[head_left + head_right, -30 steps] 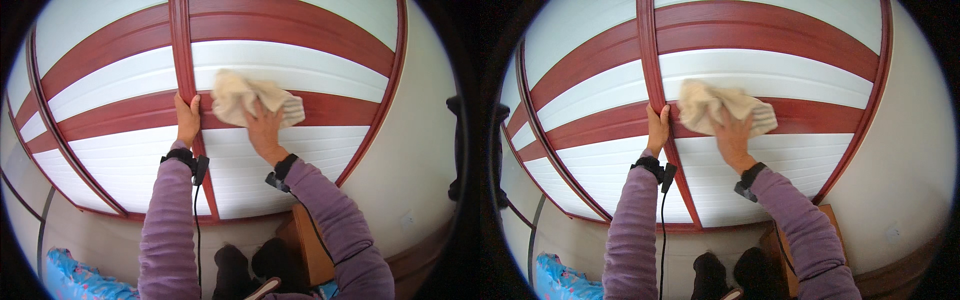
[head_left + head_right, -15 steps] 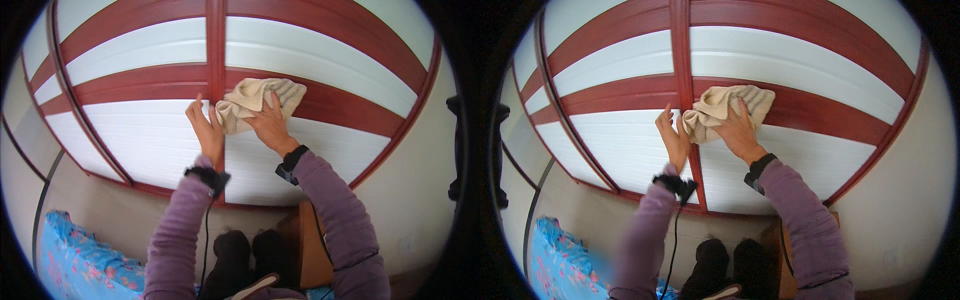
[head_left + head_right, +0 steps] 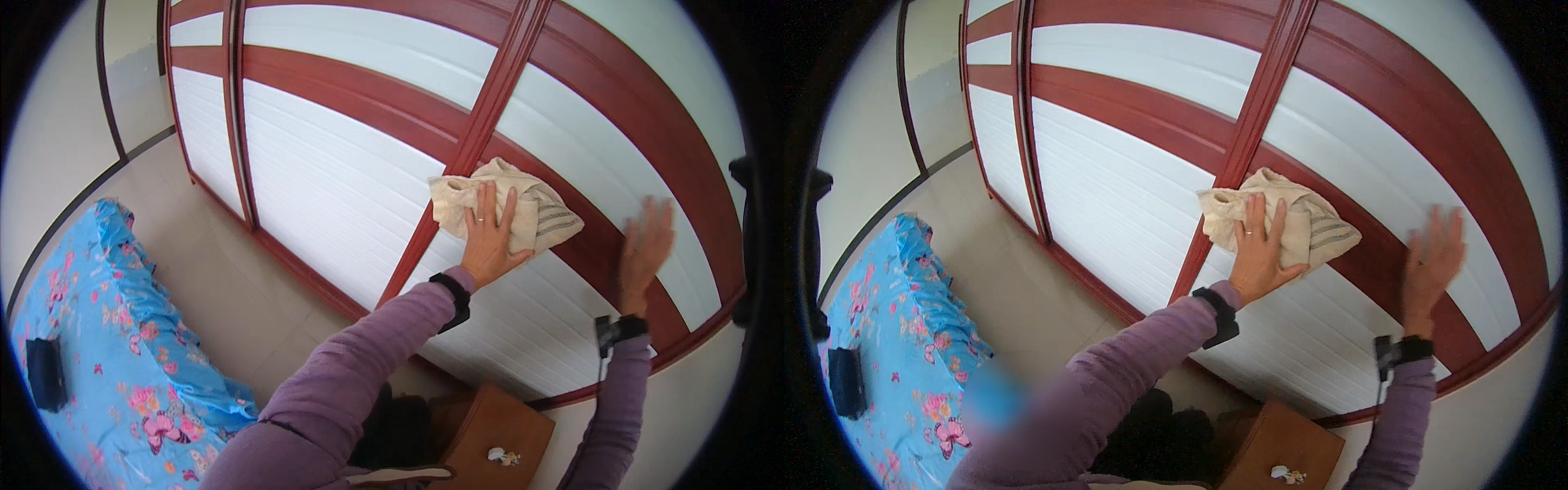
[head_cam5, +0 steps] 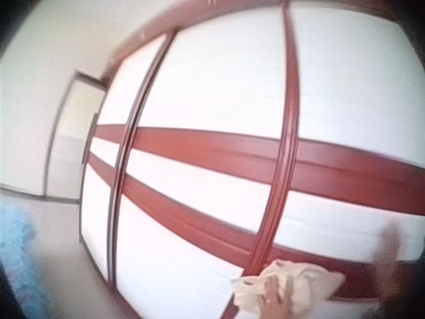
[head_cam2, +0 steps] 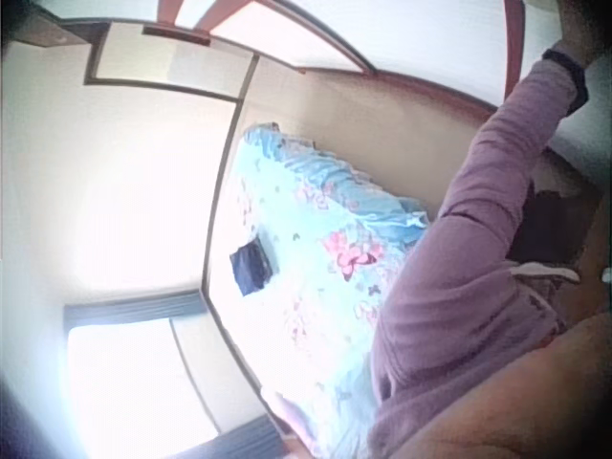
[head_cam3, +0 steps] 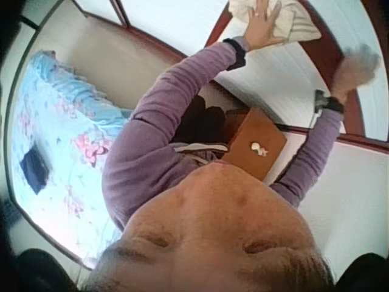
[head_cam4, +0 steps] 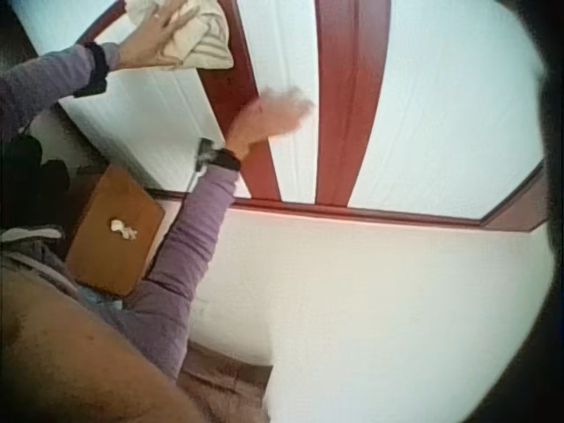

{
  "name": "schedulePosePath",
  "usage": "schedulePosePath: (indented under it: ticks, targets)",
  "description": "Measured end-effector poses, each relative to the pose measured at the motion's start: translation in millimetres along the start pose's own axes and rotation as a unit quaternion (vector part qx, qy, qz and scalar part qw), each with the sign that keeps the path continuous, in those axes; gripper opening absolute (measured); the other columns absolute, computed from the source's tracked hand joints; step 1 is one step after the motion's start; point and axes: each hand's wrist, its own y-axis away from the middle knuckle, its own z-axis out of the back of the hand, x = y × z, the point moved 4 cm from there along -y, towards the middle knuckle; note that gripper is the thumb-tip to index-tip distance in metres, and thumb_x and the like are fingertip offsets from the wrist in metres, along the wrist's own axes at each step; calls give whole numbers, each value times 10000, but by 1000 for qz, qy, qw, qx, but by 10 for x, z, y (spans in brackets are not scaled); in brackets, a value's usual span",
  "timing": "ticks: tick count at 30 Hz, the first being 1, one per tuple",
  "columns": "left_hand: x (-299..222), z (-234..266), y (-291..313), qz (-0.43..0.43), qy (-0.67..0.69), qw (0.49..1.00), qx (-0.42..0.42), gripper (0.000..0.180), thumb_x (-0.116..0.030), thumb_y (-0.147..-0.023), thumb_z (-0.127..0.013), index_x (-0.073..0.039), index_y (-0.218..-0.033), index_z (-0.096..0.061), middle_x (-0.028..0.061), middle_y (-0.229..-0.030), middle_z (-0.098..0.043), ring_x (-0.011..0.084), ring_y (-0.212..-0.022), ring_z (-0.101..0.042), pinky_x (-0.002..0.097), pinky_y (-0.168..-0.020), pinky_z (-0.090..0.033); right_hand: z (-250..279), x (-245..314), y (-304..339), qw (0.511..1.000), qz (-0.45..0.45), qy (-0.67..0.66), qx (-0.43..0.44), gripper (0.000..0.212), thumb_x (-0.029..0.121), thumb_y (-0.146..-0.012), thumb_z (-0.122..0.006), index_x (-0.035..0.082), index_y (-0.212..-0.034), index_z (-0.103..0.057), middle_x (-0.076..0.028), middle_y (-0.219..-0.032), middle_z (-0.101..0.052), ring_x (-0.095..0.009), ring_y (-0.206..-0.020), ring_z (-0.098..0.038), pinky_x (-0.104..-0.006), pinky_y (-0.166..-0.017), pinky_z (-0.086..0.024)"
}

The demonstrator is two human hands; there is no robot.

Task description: The person wipes the exterior of a white wardrobe with red trim using a beige cloth. They systematically clean the upper, middle, and lower sections of the cabinet doors, moving the cloth in horizontal and vertical strokes.

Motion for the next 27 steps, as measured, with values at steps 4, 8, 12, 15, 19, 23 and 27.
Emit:
schedulePosePath:
  ticks: [4,8,12,15,19,23,27]
  targets:
    - [71,-119,-77,-6,-35,999,3,1064,-333,-779,-816,-124,-1597,-169,301,-1611,-56,507,-1493,-81,733,-1064,-186,-210,-498,1,991,-9,118,-63,496,330,-1058,-414,278,-1549,-374,-39,-1633,-291,-255,-1497,-274,-534,-1191,-191]
    - [207,-48,-191,-87,-80,993,9,1067,-259,-733,-836,-149,-1592,-213,283,-1608,-109,480,-1494,-125,692,-1061,-226,-313,-501,141,989,-15,105,-102,503,316,-1063,-384,307,-1563,-330,18,-1641,-269,-232,-1505,-253,-546,-1209,-171]
    - [228,116,-526,-159,-119,980,11,1056,-273,-694,-833,-213,-1582,-264,237,-1601,-206,426,-1491,-207,645,-1054,-247,-293,-481,118,989,-6,100,-112,487,340,-1074,-314,308,-1559,-340,15,-1636,-280,-233,-1504,-250,-545,-1206,-174]
    - [321,353,-889,-189,-144,969,-65,959,-270,-715,-791,-235,-1558,-333,215,-1581,-263,401,-1491,-225,691,-1052,-208,-301,-503,108,987,-9,119,-111,488,315,-1069,-314,294,-1555,-356,-1,-1630,-294,-240,-1494,-270,-539,-1182,-209]
    - [418,675,-1280,-181,-60,965,-178,834,-200,-747,-730,-174,-1516,-406,228,-1520,-330,421,-1418,-316,592,-1097,-287,-302,-509,99,987,-4,116,-114,487,296,-1063,-335,261,-1546,-383,-14,-1622,-316,-248,-1477,-303,-501,-1157,-259]
    - [529,654,-1148,-117,-2,974,-192,840,-217,-758,-725,-133,-1517,-378,246,-1478,-354,439,-1339,-385,504,-1089,-364,-284,-536,87,987,19,104,-117,482,278,-1055,-369,233,-1534,-408,-28,-1603,-350,-252,-1454,-337,-467,-1123,-307]
    - [782,499,-749,-60,1,984,-169,893,-214,-735,-750,-75,-1516,-340,260,-1454,-359,440,-1330,-377,496,-1110,-344,-302,-609,86,987,28,111,-114,480,267,-1048,-401,219,-1525,-428,-47,-1587,-377,-257,-1423,-374,-438,-1077,-337]
